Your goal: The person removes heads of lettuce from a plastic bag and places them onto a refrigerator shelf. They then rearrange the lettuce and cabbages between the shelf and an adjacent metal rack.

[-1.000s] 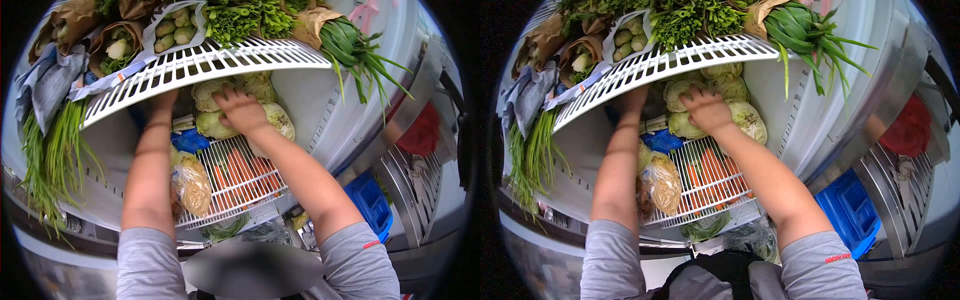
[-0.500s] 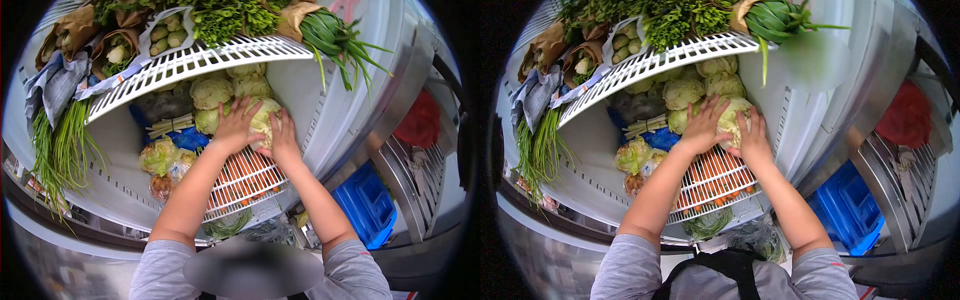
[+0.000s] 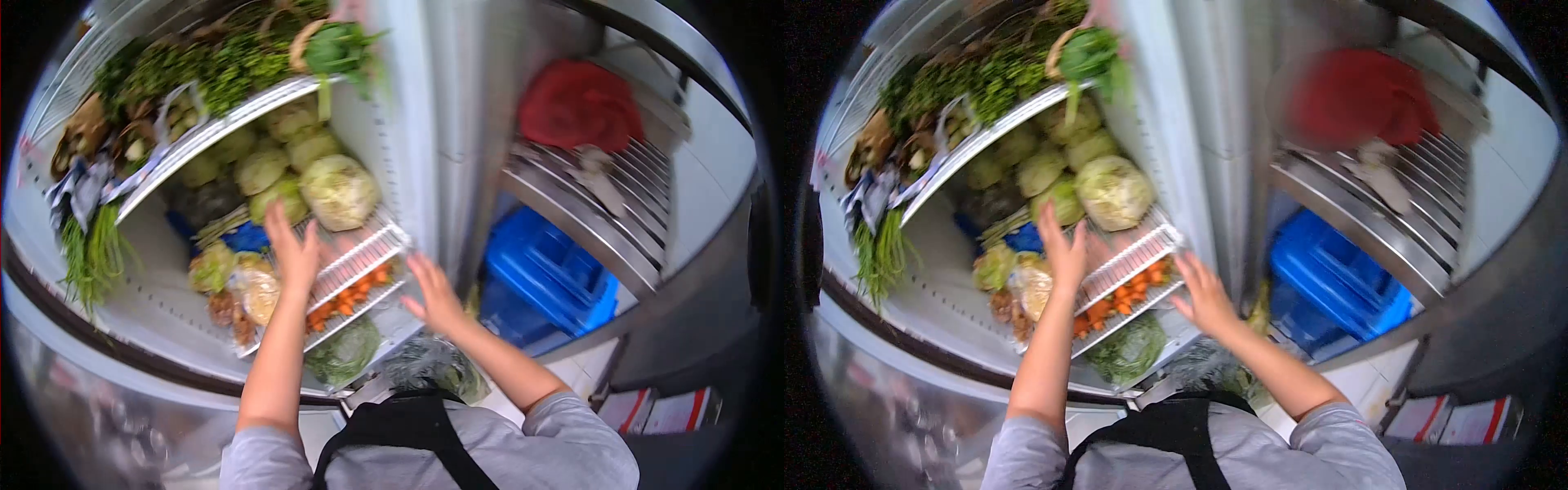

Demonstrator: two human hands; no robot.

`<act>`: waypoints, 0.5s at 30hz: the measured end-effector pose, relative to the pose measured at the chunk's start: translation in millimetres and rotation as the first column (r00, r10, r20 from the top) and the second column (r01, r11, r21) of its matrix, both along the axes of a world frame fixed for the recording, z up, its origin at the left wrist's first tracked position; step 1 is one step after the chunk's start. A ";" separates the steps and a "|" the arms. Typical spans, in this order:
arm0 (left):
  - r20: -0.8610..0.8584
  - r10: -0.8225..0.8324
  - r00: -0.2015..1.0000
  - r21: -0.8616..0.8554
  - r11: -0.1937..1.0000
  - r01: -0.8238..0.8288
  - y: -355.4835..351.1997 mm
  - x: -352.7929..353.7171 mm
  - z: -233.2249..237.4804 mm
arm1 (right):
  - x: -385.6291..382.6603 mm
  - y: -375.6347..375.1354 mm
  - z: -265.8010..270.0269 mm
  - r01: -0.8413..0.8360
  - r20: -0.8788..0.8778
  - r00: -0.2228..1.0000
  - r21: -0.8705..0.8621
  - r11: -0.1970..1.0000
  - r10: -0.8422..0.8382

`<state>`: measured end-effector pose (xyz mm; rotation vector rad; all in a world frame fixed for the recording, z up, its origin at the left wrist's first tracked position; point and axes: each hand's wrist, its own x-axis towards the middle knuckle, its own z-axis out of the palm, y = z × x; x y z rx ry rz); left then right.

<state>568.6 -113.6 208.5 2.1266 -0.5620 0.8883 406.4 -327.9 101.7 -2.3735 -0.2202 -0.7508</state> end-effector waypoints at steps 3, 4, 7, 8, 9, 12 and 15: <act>-0.008 -0.023 1.000 -0.001 1.000 0.022 -10.8 -52.9 -31.8 | -82.6 -15.8 -104.0 0.060 -0.294 0.956 0.108 0.992 -0.025; -0.007 -0.042 0.999 0.024 0.999 0.043 -13.0 -68.0 -47.0 | -112.2 -19.2 -134.9 0.060 -0.403 0.915 0.055 0.997 -0.033; -0.100 -0.122 0.987 0.141 0.981 0.136 -20.8 -122.3 -87.5 | -188.6 -24.8 -193.6 -0.018 -0.806 0.586 0.086 0.996 0.080; -0.144 -0.178 0.974 0.182 0.962 0.202 -20.6 -142.3 -93.3 | -208.7 -29.6 -217.2 -0.053 -0.816 0.571 0.066 0.996 0.084; -0.166 -0.208 0.964 0.176 0.956 0.236 -20.6 -157.1 -104.9 | -224.6 -33.9 -233.2 -0.090 -0.827 0.554 0.052 0.995 0.093; -0.268 -0.206 0.941 0.236 0.933 0.272 -7.7 -196.0 -137.2 | -242.2 -51.2 -232.4 -0.007 -0.742 0.668 0.072 0.997 0.059; -0.388 -0.221 0.895 0.268 0.902 0.338 5.7 -217.8 -159.1 | -207.5 -68.2 -104.8 0.145 -0.422 0.906 0.246 0.958 -0.029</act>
